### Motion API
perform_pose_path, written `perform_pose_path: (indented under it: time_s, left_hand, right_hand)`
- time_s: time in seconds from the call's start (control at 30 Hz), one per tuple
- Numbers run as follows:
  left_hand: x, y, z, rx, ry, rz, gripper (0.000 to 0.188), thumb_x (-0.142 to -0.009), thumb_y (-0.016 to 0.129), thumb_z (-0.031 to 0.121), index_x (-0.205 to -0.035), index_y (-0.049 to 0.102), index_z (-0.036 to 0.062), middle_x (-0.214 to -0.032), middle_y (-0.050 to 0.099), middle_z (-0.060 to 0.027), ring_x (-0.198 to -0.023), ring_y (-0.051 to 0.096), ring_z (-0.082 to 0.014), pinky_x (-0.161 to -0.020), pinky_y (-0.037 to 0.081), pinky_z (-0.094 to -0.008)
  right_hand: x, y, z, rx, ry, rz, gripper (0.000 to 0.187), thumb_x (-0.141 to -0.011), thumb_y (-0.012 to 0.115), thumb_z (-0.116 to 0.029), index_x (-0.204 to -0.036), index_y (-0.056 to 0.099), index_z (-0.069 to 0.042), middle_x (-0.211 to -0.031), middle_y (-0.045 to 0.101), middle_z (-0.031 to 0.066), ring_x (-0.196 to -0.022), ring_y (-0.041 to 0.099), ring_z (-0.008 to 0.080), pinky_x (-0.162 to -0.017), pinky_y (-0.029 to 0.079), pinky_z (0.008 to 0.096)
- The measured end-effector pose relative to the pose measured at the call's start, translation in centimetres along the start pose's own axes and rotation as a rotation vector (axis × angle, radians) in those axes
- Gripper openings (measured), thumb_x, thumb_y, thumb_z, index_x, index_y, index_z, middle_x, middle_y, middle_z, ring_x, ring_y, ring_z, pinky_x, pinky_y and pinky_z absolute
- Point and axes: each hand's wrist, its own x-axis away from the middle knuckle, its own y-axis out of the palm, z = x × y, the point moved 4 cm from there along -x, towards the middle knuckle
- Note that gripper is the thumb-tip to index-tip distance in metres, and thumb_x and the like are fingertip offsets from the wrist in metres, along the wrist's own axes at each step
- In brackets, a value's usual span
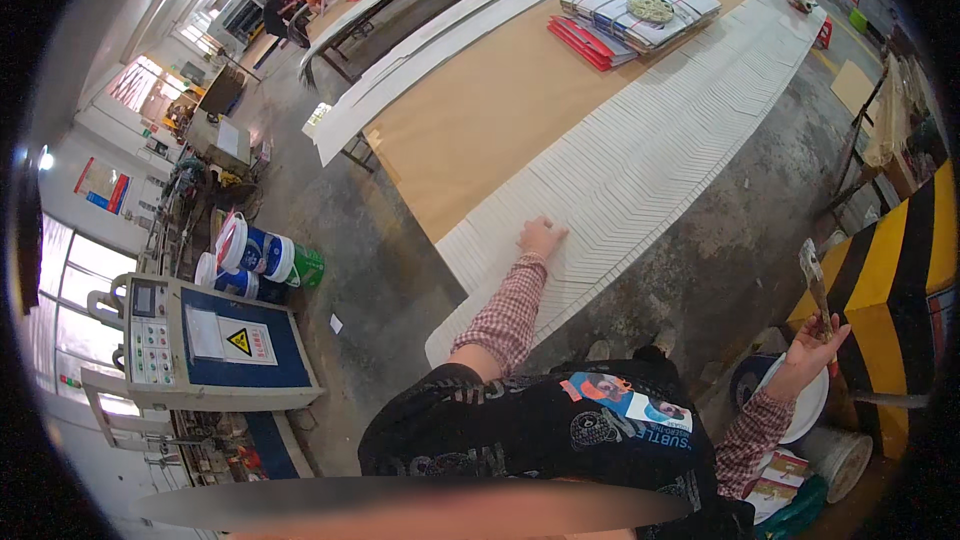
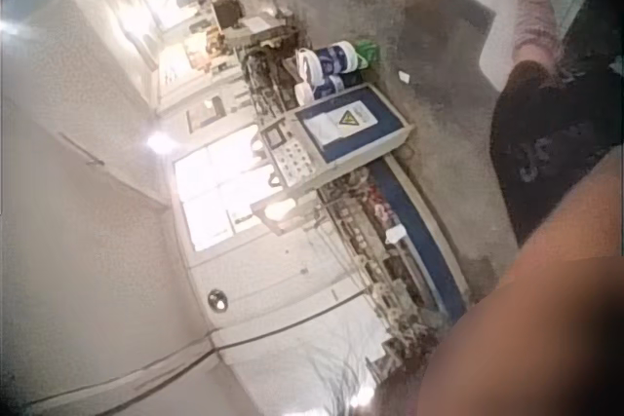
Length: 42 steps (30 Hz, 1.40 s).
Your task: Applying adhesive to corrugated paper strips using a brush.
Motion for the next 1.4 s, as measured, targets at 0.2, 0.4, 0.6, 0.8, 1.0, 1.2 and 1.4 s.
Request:
perform_pose_path:
  time_s: [0.2, 0.4, 0.6, 0.8, 1.0, 1.2, 1.4]
  left_hand:
    - [-0.6, 0.0, -0.2, -0.015, -0.022, -0.026, 0.048, -0.068, 0.071, 0.046, -0.101, 0.059, 0.0134, -0.112, 0.050, -0.0111, -0.106, 0.048, -0.0308, -0.093, 0.032, -0.0479]
    - [-0.7, 0.4, -0.5, -0.037, 0.021, -0.004, 0.056, -0.073, 0.062, 0.056, -0.107, 0.059, 0.0114, -0.115, 0.052, -0.0150, -0.108, 0.049, -0.0321, -0.092, 0.035, -0.0478]
    - [-0.7, 0.7, -1.0, 0.006, 0.082, 0.014, 0.059, -0.075, 0.055, 0.062, -0.107, 0.059, 0.0134, -0.113, 0.051, -0.0147, -0.103, 0.050, -0.0334, -0.090, 0.033, -0.0496]
    - [-0.9, 0.4, -1.1, -0.054, 0.084, -0.011, 0.057, -0.075, 0.054, 0.062, -0.107, 0.060, 0.0148, -0.113, 0.051, -0.0148, -0.103, 0.051, -0.0346, -0.090, 0.033, -0.0499]
    - [-1.0, 0.9, -1.0, -0.054, 0.035, 0.034, 0.054, -0.075, 0.055, 0.061, -0.101, 0.063, 0.0149, -0.108, 0.053, -0.0153, -0.101, 0.052, -0.0349, -0.089, 0.034, -0.0505]
    - [-0.9, 0.9, -2.0, -0.036, -0.004, 0.050, 0.051, -0.075, 0.055, 0.060, -0.098, 0.064, 0.0158, -0.105, 0.055, -0.0119, -0.099, 0.054, -0.0311, -0.086, 0.038, -0.0478]
    - [0.8, -1.5, -3.4, 0.284, -0.055, 0.508, 0.036, -0.077, 0.064, 0.039, -0.102, 0.058, 0.0131, -0.097, 0.057, -0.0057, -0.095, 0.054, -0.0231, -0.082, 0.039, -0.0429]
  right_hand:
    - [0.5, 0.8, 0.2, 0.025, -0.041, -0.039, 0.037, -0.088, 0.057, -0.033, -0.098, 0.057, 0.003, -0.086, 0.061, 0.0154, -0.074, 0.062, 0.0233, -0.068, 0.054, 0.0282]
    - [0.3, 0.4, 0.2, 0.008, -0.009, -0.025, 0.038, -0.086, 0.061, -0.034, -0.100, 0.056, 0.002, -0.091, 0.060, 0.0155, -0.080, 0.060, 0.0210, -0.071, 0.052, 0.0264]
    - [0.0, -0.8, -0.5, 0.019, -0.024, 0.004, 0.038, -0.086, 0.061, -0.033, -0.101, 0.055, 0.001, -0.091, 0.060, 0.0162, -0.080, 0.060, 0.0215, -0.069, 0.052, 0.0266]
    - [-0.4, -1.3, -0.4, -0.028, -0.001, 0.005, 0.036, -0.088, 0.058, -0.031, -0.099, 0.056, 0.003, -0.091, 0.060, 0.0178, -0.078, 0.061, 0.0226, -0.069, 0.054, 0.0276]
    - [-3.8, -0.5, 1.2, -0.025, 0.041, -0.048, 0.035, -0.089, 0.056, -0.032, -0.098, 0.056, 0.002, -0.089, 0.060, 0.0179, -0.077, 0.060, 0.0220, -0.067, 0.053, 0.0268]
    - [-7.9, 1.8, 2.5, -0.105, 0.120, -0.042, 0.033, -0.085, 0.063, -0.030, -0.093, 0.055, 0.001, -0.091, 0.058, 0.0158, -0.077, 0.059, 0.0236, -0.066, 0.052, 0.0285]
    - [-13.3, 4.9, 2.9, -0.092, 0.171, 0.008, 0.034, -0.084, 0.064, -0.031, -0.093, 0.055, 0.001, -0.086, 0.059, 0.0150, -0.075, 0.060, 0.0224, -0.064, 0.052, 0.0272]
